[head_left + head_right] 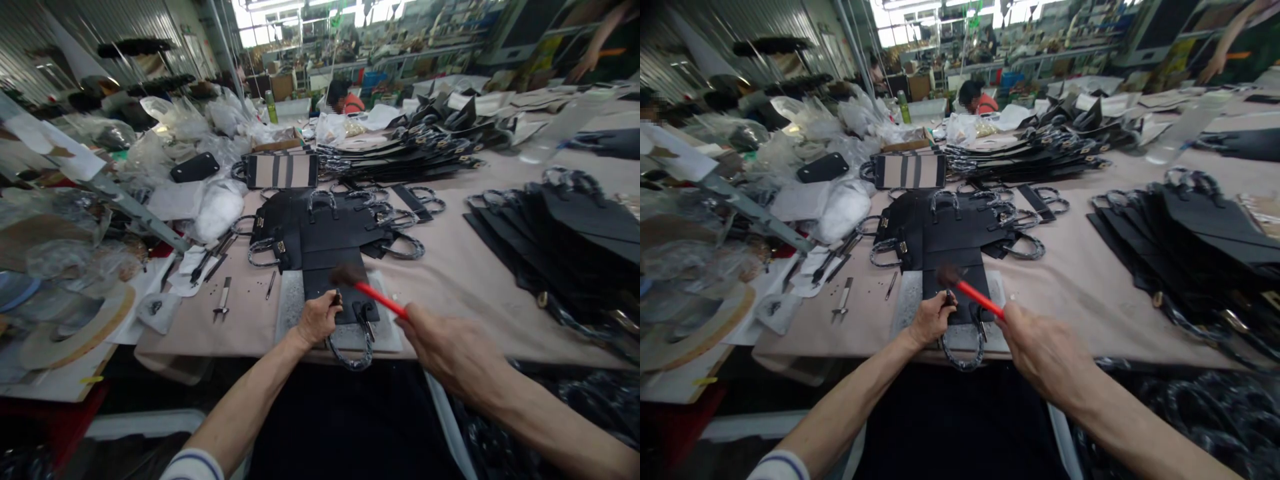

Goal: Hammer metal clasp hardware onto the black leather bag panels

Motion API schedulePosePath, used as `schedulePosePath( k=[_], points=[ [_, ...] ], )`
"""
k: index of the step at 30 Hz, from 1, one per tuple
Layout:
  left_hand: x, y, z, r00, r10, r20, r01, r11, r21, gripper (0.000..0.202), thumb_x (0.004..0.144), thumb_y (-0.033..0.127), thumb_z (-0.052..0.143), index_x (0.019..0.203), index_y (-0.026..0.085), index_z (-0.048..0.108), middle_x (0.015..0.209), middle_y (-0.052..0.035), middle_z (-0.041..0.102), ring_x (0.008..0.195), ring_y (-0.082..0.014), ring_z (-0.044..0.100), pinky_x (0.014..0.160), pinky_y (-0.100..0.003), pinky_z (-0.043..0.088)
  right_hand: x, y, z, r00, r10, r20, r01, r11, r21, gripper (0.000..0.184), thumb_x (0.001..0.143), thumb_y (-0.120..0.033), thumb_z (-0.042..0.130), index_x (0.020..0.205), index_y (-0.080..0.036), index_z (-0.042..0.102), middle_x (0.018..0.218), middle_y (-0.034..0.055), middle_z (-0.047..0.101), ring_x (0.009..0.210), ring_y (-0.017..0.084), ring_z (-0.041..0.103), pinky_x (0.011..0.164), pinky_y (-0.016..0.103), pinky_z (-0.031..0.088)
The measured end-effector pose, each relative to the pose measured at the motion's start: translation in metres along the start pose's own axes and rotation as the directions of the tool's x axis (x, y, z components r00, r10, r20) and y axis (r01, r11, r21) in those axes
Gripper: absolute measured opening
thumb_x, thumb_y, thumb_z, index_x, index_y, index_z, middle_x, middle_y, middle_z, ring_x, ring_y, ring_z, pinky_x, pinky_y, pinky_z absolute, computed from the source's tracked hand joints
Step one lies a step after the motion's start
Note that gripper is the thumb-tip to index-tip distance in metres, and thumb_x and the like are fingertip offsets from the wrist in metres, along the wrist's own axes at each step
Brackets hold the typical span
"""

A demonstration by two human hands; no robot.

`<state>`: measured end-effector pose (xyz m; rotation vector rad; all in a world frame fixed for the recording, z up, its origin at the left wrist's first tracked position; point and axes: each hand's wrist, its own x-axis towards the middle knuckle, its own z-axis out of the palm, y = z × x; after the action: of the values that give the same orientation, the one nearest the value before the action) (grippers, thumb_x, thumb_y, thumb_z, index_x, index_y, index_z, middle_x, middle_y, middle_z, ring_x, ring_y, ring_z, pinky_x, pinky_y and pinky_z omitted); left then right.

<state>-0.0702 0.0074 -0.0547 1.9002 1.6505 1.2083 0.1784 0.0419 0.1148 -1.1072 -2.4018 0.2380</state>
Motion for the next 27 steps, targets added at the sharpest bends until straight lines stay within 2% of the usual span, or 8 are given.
schedulePosePath(
  k=[3,6,8,11,13,17,23,27],
  points=[
    [-0.001,0.0,0.0,1.0,0.006,0.011,-0.007,1.0,0.011,0.021,0.088,0.007,0.059,0.103,0.023,0.06,0.093,-0.0035,0.075,0.087,-0.0208,0.076,0.081,-0.031,0.062,-0.001,0.006,0.001,0.99,-0.095,0.104,0.097,0.995,-0.007,0.034,0.102,-0.047,0.037,0.076,-0.026,0.045,0.048,-0.0037,0.046,0.036,0.013,0.033,0.046,0.032,0.016],
    [-0.002,0.0,0.0,1.0,0.008,0.006,-0.008,1.0,0.014,0.021,0.089,0.007,0.059,0.104,0.022,0.059,0.095,-0.0043,0.076,0.089,-0.0207,0.076,0.084,-0.032,0.062,-0.001,0.006,-0.003,0.981,0.015,-0.193,-0.012,1.0,0.021,0.028,0.102,-0.045,0.043,0.081,-0.027,0.046,0.052,-0.0036,0.047,0.04,0.014,0.04,0.046,0.031,0.024],
    [-0.002,0.0,0.0,1.0,0.006,0.003,-0.006,1.0,0.014,0.022,0.089,0.007,0.06,0.105,0.022,0.059,0.096,-0.0046,0.076,0.09,-0.0208,0.076,0.084,-0.032,0.062,-0.006,0.008,0.001,0.967,0.009,-0.255,0.0,0.999,0.036,0.026,0.102,-0.043,0.043,0.082,-0.027,0.046,0.051,-0.0028,0.048,0.041,0.015,0.042,0.046,0.031,0.024],
    [-0.002,0.0,-0.001,1.0,0.001,0.004,-0.002,1.0,0.013,0.02,0.09,0.008,0.06,0.103,0.022,0.059,0.094,-0.0036,0.076,0.087,-0.0201,0.076,0.08,-0.03,0.061,-0.017,0.018,0.01,0.993,-0.098,0.061,0.099,0.995,-0.005,0.028,0.101,-0.041,0.043,0.078,-0.026,0.046,0.05,-0.0024,0.049,0.039,0.014,0.037,0.047,0.032,0.017],
    [-0.002,0.0,-0.002,1.0,-0.002,0.008,0.002,1.0,0.004,0.019,0.09,0.008,0.059,0.103,0.022,0.059,0.094,-0.0034,0.076,0.087,-0.0193,0.076,0.082,-0.03,0.061,-0.02,0.029,0.012,0.977,-0.016,0.214,0.024,0.999,-0.035,0.029,0.099,-0.045,0.044,0.079,-0.025,0.047,0.051,-0.0022,0.05,0.04,0.014,0.036,0.049,0.031,0.016],
    [0.0,0.002,-0.004,0.999,-0.025,0.02,0.025,0.999,-0.02,0.021,0.088,0.008,0.06,0.103,0.021,0.06,0.096,-0.0043,0.076,0.089,-0.0191,0.075,0.086,-0.031,0.061,-0.017,0.058,0.02,0.931,0.301,0.206,-0.313,0.949,0.028,0.035,0.096,-0.054,0.041,0.076,-0.026,0.044,0.053,-0.0022,0.049,0.046,0.015,0.042,0.05,0.029,0.025],
    [0.002,0.01,-0.009,0.998,-0.061,0.01,0.061,0.995,-0.081,0.014,0.089,0.015,0.065,0.101,0.021,0.063,0.095,-0.0043,0.076,0.089,-0.0194,0.075,0.086,-0.031,0.061,-0.036,0.121,0.082,0.727,0.574,0.377,-0.6,0.798,-0.058,0.036,0.097,-0.045,0.035,0.073,-0.023,0.051,0.06,0.0042,0.058,0.053,0.019,0.056,0.054,0.031,0.04],
    [0.002,0.015,-0.008,0.998,-0.048,-0.048,0.044,0.995,-0.087,0.016,0.09,0.02,0.068,0.106,0.02,0.067,0.098,-0.0057,0.076,0.09,-0.0194,0.075,0.086,-0.031,0.061,-0.046,0.124,0.108,0.81,0.545,0.219,-0.521,0.838,-0.161,0.034,0.097,-0.039,0.042,0.104,-0.013,0.064,0.101,0.0212,0.068,0.087,0.032,0.066,0.073,0.043,0.048]
  ],
)
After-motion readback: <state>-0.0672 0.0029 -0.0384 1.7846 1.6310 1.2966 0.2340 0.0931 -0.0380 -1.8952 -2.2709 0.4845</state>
